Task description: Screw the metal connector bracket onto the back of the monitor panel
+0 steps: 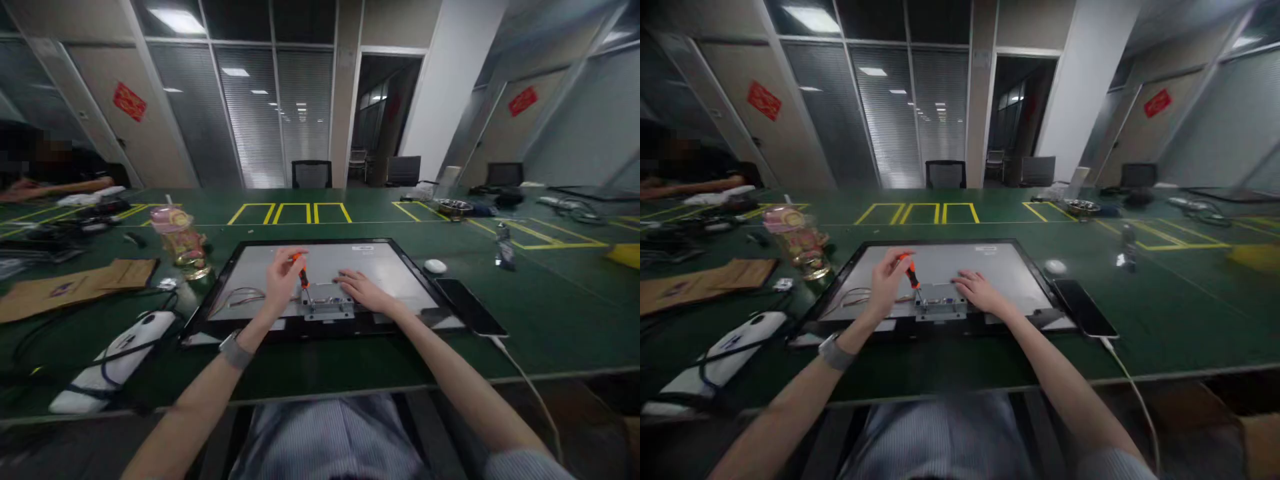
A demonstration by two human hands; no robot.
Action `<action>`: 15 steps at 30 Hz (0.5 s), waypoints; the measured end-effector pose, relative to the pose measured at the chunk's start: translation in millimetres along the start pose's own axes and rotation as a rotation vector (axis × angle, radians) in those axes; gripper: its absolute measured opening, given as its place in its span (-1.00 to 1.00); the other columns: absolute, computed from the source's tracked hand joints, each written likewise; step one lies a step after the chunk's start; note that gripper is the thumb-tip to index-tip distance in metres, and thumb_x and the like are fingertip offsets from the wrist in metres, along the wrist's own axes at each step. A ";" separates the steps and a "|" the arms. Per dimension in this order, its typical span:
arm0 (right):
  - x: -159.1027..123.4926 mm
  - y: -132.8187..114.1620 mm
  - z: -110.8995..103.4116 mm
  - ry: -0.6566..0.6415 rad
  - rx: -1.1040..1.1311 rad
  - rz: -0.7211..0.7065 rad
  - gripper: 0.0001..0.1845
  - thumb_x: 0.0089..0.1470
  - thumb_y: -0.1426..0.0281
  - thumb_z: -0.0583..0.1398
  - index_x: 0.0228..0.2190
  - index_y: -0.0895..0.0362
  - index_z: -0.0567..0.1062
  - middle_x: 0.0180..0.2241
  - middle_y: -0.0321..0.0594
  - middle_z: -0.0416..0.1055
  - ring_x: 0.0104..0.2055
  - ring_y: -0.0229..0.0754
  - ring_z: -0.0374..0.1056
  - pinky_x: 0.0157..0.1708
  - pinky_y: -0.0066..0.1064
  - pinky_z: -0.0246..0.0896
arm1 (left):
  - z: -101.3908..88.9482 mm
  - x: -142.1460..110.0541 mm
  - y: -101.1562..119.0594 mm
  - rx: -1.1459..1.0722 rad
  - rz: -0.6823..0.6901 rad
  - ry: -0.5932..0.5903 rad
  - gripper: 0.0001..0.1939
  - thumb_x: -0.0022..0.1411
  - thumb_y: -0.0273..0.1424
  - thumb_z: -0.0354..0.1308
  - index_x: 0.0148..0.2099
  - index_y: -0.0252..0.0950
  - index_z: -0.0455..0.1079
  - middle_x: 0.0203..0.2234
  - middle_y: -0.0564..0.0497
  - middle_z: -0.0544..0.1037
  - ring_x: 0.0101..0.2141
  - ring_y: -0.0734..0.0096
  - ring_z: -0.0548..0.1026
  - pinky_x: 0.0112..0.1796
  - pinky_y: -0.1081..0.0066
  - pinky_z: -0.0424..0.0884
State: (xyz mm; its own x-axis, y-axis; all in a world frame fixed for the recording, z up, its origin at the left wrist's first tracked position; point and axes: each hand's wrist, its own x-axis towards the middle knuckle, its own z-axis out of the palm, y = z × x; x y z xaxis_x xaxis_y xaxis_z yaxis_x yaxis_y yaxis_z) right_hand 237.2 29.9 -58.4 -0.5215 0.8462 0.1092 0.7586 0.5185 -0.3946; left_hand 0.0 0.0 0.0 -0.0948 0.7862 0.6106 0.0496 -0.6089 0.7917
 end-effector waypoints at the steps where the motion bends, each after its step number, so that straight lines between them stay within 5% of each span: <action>1: 0.3 0.2 0.1 0.001 -0.005 -0.002 -0.47 0.30 0.20 -0.16 0.13 0.13 0.33 0.24 0.01 0.14 0.32 0.00 -0.03 0.26 0.03 -0.24 | 0.6 0.1 -2.4 -0.062 -0.020 -0.008 -0.77 0.21 -0.32 0.10 -0.20 -0.30 0.52 -0.28 -0.06 0.52 -0.23 0.34 0.48 -0.20 0.40 0.41; 8: 0.3 0.3 0.8 0.022 -0.008 -0.013 -0.46 0.30 0.18 -0.18 0.12 0.10 0.34 0.24 -0.02 0.16 0.31 -0.01 0.00 0.25 0.03 -0.19 | 2.3 -1.6 -1.6 -0.184 -0.086 -0.020 -0.72 0.24 -0.28 0.09 -0.09 -0.31 0.48 -0.24 -0.09 0.55 -0.31 0.36 0.52 -0.23 0.34 0.46; 15: -0.5 0.4 0.5 0.025 0.007 -0.008 -0.45 0.29 0.16 -0.18 0.12 0.09 0.33 0.25 -0.02 0.15 0.32 0.01 -0.01 0.25 0.05 -0.23 | 1.8 -1.2 1.2 -0.033 0.053 0.030 -0.89 0.09 -0.38 0.26 -0.29 -0.27 0.53 -0.39 0.02 0.42 -0.36 0.48 0.41 -0.34 0.52 0.36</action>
State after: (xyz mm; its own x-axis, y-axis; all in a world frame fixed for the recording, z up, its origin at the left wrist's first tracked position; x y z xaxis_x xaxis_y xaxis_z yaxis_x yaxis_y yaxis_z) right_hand 237.6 29.6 -59.2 -0.5177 0.8448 0.1350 0.7518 0.5245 -0.3997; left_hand 2.0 -1.5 0.3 -0.1232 0.7496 0.6503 0.0230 -0.6529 0.7571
